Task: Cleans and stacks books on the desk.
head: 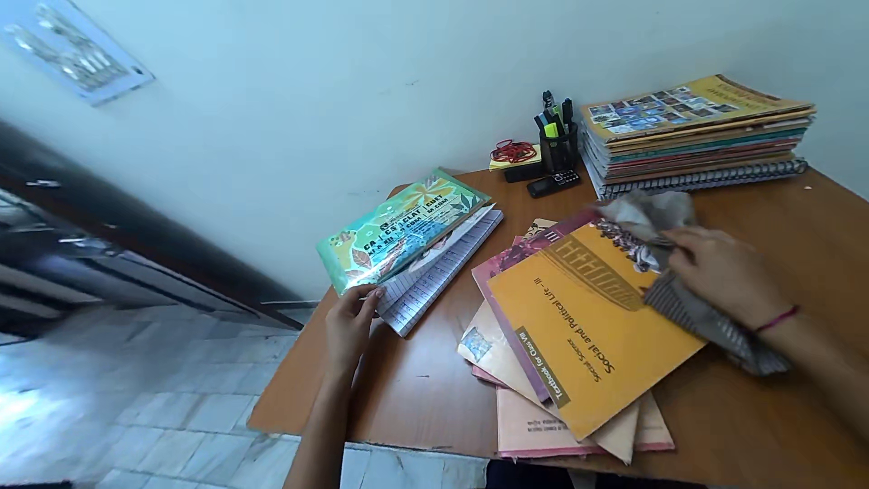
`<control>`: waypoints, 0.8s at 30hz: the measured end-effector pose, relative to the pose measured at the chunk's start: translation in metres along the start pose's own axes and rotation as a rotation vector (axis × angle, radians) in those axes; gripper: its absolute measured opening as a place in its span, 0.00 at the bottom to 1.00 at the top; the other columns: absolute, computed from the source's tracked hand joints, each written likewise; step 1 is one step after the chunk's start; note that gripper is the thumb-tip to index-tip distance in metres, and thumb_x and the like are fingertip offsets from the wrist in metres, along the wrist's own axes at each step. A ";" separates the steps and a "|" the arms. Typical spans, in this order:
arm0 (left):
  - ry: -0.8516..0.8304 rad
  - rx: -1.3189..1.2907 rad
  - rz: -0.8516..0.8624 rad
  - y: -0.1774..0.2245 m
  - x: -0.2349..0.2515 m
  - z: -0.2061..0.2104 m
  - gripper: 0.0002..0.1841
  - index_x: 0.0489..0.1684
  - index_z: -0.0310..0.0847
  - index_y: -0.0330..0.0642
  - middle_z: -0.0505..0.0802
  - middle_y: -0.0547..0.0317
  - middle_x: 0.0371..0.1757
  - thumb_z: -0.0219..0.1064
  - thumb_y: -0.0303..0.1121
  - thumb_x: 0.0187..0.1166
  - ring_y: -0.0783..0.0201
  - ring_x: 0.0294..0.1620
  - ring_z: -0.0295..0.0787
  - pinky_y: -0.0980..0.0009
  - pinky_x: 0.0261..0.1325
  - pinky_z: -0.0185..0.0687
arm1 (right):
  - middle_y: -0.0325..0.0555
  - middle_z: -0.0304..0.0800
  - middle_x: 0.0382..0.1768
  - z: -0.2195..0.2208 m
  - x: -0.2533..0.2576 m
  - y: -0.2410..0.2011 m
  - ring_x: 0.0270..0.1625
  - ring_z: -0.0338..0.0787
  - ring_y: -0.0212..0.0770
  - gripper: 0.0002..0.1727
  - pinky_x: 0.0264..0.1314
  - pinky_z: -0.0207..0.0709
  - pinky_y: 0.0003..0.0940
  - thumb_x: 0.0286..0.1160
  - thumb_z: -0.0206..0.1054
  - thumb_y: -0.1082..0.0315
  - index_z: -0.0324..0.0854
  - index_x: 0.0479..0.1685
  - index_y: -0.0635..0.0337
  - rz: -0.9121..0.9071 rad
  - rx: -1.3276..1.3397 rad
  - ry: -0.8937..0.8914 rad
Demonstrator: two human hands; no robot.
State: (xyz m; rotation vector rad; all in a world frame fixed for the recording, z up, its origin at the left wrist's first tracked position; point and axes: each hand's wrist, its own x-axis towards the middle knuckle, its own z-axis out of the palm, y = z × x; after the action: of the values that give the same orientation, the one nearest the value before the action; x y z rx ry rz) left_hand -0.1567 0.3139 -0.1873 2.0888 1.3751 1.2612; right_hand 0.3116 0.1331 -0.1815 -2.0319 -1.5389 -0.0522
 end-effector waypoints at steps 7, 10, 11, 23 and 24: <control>-0.043 0.131 0.277 0.016 -0.009 0.002 0.18 0.46 0.88 0.26 0.91 0.40 0.57 0.62 0.37 0.80 0.52 0.61 0.87 0.55 0.63 0.81 | 0.71 0.89 0.60 0.002 -0.007 -0.010 0.64 0.86 0.74 0.16 0.64 0.74 0.73 0.79 0.62 0.79 0.87 0.60 0.74 0.026 0.000 0.049; -0.112 0.142 0.440 0.046 -0.032 0.012 0.21 0.46 0.90 0.34 0.93 0.44 0.58 0.63 0.46 0.81 0.51 0.64 0.88 0.49 0.66 0.79 | 0.63 0.92 0.58 0.010 -0.017 -0.052 0.60 0.90 0.68 0.16 0.54 0.81 0.68 0.77 0.63 0.77 0.90 0.59 0.68 -0.095 0.032 0.031; -0.160 0.129 0.490 0.064 -0.045 0.018 0.21 0.46 0.91 0.37 0.94 0.47 0.56 0.64 0.48 0.80 0.54 0.62 0.90 0.53 0.65 0.83 | 0.61 0.93 0.56 0.015 -0.022 -0.068 0.58 0.92 0.65 0.16 0.51 0.83 0.64 0.74 0.65 0.77 0.91 0.57 0.67 -0.161 0.048 0.038; -0.382 0.025 0.807 0.131 -0.130 0.078 0.20 0.53 0.83 0.50 0.92 0.58 0.54 0.71 0.54 0.77 0.65 0.61 0.88 0.74 0.69 0.79 | 0.51 0.92 0.63 0.031 -0.011 -0.133 0.61 0.90 0.56 0.18 0.57 0.84 0.51 0.79 0.62 0.73 0.89 0.65 0.62 -0.538 0.208 -0.358; -0.381 0.034 0.801 0.130 -0.131 0.079 0.20 0.53 0.83 0.49 0.92 0.58 0.55 0.72 0.54 0.77 0.65 0.62 0.88 0.74 0.70 0.78 | 0.51 0.91 0.64 0.031 -0.005 -0.126 0.63 0.89 0.56 0.18 0.59 0.83 0.52 0.80 0.63 0.73 0.89 0.65 0.61 -0.502 0.196 -0.347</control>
State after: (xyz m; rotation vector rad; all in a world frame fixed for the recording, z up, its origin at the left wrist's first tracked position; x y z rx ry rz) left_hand -0.0373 0.1532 -0.2060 2.8356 0.3881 0.9790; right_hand 0.1877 0.1633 -0.1556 -1.5173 -2.1476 0.2588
